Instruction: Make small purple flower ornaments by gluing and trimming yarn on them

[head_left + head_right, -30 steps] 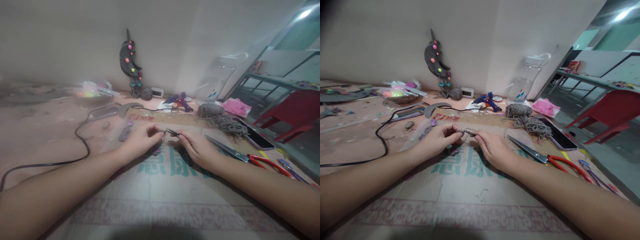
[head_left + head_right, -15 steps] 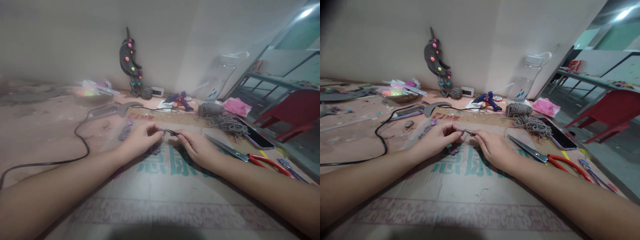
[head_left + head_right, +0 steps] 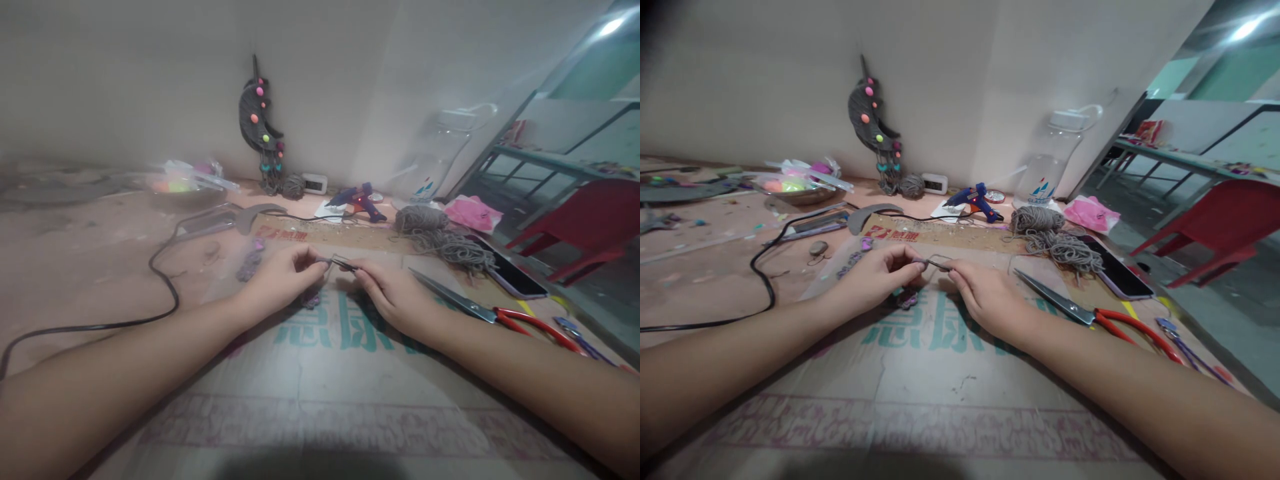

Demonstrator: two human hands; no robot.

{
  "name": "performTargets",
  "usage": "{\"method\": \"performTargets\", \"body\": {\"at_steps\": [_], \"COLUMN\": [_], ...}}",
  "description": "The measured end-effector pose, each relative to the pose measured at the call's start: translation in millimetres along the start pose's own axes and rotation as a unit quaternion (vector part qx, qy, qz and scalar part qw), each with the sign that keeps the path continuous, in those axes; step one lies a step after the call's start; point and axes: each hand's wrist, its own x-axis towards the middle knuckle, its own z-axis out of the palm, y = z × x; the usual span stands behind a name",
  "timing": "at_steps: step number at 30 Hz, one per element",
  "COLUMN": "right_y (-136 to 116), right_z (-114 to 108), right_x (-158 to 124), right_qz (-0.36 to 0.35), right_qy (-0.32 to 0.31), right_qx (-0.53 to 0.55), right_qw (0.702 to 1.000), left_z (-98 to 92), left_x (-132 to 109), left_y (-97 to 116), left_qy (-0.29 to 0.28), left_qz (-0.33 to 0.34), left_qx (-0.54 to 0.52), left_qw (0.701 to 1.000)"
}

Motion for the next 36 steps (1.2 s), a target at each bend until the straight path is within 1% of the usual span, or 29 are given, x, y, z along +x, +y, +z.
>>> {"method": "performTargets", "body": {"at_steps": [5, 8, 10, 12, 15, 17, 19, 22, 27, 32, 34, 36], "right_y": [0, 2, 2, 2, 0, 1, 3, 6, 3, 0, 3, 7], "right_z": [-1, -1, -1, -3, -5, -5, -5, -4, -7, -7, -4, 0], "right_x": [0, -2, -5, -7, -10, -8, -4, 3, 9, 6, 6, 6], "right_qz": [0.006, 0.006, 0.001, -0.005, 0.002, 0.02, 0.044, 0.08, 0.064, 0.067, 0.054, 0.046], "right_qy": [-0.005, 0.013, 0.04, 0.083, 0.159, 0.184, 0.174, 0.125, 0.082, 0.021, 0.011, 0.016], "right_qx": [0.001, 0.012, 0.029, 0.061, 0.124, 0.155, 0.166, 0.159, 0.157, 0.206, 0.225, 0.236], "right_qw": [1.0, 1.0, 0.999, 0.995, 0.979, 0.97, 0.97, 0.976, 0.982, 0.976, 0.973, 0.971], "left_z": [-0.1, 0.2, 0.2, 0.2, 0.4, 1.0, 1.7, 2.4, 1.3, 0.8, 1.6, 2.8], "left_x": [0, 0, 0, 0, 0, -1, -2, -3, -4, -5, -5, -4], "left_y": [-1, 0, 0, 0, -2, -2, -1, 2, 6, 4, 2, 1], "left_qy": [0.005, 0.006, 0.011, 0.01, 0.001, 0.001, 0.002, -0.009, -0.018, -0.038, -0.037, -0.044], "left_qz": [0.007, 0.003, 0.004, 0.003, -0.005, 0.002, 0.013, 0.031, 0.071, 0.043, 0.039, 0.042], "left_qx": [0.012, 0.008, 0.013, 0.012, 0.001, 0.017, 0.045, 0.081, 0.121, 0.095, 0.09, 0.07], "left_qw": [1.0, 1.0, 1.0, 1.0, 1.0, 1.0, 0.999, 0.996, 0.99, 0.994, 0.994, 0.996]}}
